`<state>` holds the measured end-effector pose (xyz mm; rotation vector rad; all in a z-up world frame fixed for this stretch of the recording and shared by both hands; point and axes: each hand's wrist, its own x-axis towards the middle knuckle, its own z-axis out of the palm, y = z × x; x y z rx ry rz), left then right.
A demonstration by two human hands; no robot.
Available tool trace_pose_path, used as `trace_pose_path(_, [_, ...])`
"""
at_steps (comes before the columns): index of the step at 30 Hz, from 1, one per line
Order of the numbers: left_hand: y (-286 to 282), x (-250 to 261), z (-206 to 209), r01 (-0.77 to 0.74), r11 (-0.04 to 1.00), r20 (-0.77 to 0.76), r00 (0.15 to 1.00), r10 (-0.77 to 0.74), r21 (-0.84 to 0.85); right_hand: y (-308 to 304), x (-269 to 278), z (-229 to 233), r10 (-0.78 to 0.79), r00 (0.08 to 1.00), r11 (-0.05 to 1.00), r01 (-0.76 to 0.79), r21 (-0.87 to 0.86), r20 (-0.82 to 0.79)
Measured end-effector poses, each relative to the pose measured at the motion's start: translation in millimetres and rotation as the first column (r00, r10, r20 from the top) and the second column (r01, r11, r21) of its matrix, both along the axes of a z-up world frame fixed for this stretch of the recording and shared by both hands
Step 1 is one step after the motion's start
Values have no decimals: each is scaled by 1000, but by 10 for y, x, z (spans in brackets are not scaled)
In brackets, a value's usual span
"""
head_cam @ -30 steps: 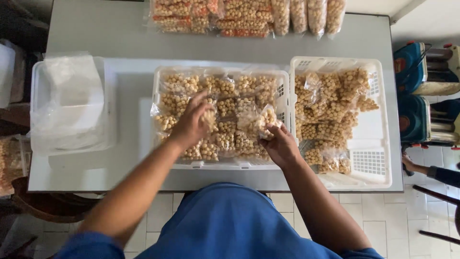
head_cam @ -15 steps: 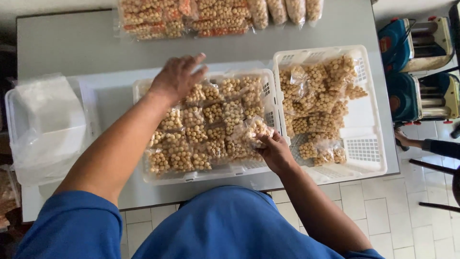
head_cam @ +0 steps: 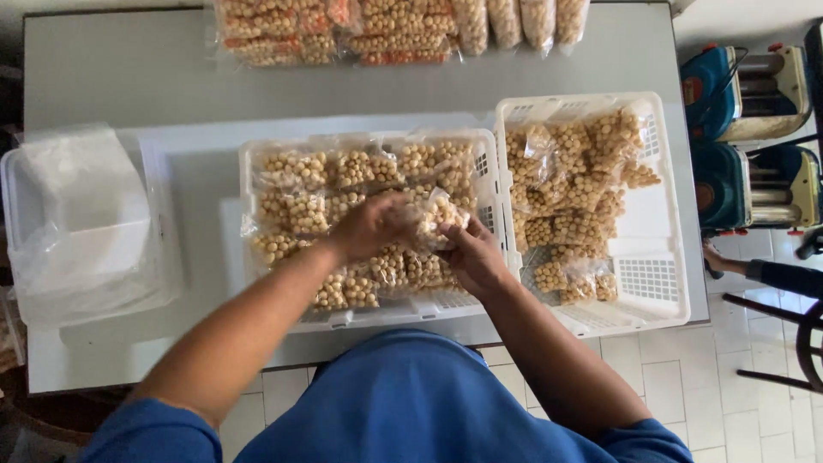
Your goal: Packing small sealed bags of snacks into a plastic crate for distribution.
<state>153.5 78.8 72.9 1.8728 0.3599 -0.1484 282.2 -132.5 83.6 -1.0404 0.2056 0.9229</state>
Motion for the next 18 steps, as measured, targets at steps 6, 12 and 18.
trace_pose_path(6, [-252, -210, -613, -178, 971, 7, 983, 181, -157, 143, -69, -130, 19, 999, 999, -18, -28, 45])
trace_pose_path(12, [190, -410, -261, -184, 963, -107, 972, 208, 198, 18, 18, -446, -18, 1000, 1000, 18, -20, 10])
trace_pose_path(18, [693, -248, -109, 183, 803, -284, 959, -17, 567, -191, 30, -821, -2, 1000, 1000, 3, -31, 22])
